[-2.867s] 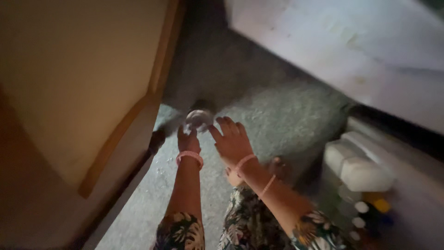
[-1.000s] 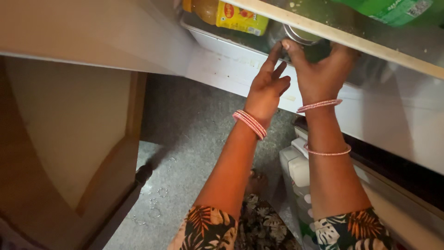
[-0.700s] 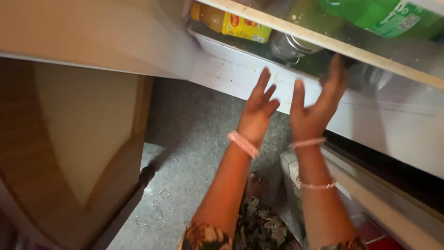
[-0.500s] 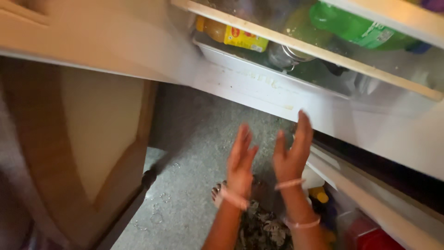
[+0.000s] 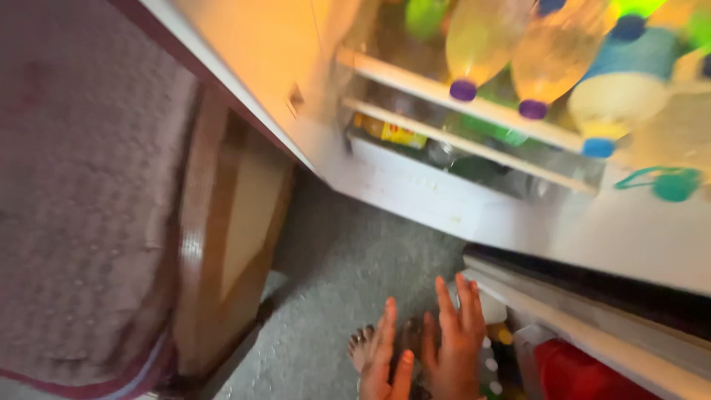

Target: The person kneels on the floor in front of a small refrigerator, takes bottles of drinks out of the fridge door shelves and places them on the floor, then picks bottles up one at a time and places them back into the fridge door shelves, rearranging them. At the end the person closes the fridge door.

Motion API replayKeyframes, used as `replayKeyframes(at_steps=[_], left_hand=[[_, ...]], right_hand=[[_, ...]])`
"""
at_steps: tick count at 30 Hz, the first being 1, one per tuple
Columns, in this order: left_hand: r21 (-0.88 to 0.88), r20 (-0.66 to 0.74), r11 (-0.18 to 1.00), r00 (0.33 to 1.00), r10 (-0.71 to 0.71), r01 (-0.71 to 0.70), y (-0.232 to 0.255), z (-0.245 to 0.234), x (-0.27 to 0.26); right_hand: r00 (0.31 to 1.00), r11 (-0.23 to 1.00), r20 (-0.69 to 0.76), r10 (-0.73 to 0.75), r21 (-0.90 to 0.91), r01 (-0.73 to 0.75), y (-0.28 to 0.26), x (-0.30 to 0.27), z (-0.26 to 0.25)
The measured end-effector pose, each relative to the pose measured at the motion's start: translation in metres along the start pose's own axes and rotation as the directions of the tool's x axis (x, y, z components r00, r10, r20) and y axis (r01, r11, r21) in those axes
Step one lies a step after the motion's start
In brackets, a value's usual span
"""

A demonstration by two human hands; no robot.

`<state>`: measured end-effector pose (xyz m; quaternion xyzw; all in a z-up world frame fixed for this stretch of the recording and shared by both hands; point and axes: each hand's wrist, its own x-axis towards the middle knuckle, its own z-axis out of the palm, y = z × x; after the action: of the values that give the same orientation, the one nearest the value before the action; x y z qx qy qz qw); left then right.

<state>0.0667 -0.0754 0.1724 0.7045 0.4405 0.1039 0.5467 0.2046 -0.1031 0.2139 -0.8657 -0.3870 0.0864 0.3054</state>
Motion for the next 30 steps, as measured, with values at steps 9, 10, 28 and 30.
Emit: replayKeyframes(at_steps=[9, 10, 28, 30], left_hand=[[0.376, -0.17, 0.848, 0.871, 0.46, -0.374, 0.024, -0.028, -0.006], [0.488, -0.208, 0.794, 0.835, 0.509, -0.362, 0.025, -0.026, -0.006], [0.686, -0.097, 0.686, 0.904, 0.416, -0.242, 0.173, -0.155, -0.097], [0.664, -0.142, 0.717, 0.906, 0.399, -0.212, 0.171, -0.164, -0.11]], right_hand=[[0.992, 0.95, -0.018, -0.126, -0.29, 0.116, -0.021, 0.0, -0.076], [0.993, 0.944, -0.019, -0.116, -0.313, 0.104, -0.02, -0.003, -0.084], [0.971, 0.96, 0.121, -0.208, -0.166, 0.227, -0.143, -0.017, -0.167], [0.962, 0.958, 0.101, -0.255, -0.11, 0.265, -0.156, -0.022, -0.178]])
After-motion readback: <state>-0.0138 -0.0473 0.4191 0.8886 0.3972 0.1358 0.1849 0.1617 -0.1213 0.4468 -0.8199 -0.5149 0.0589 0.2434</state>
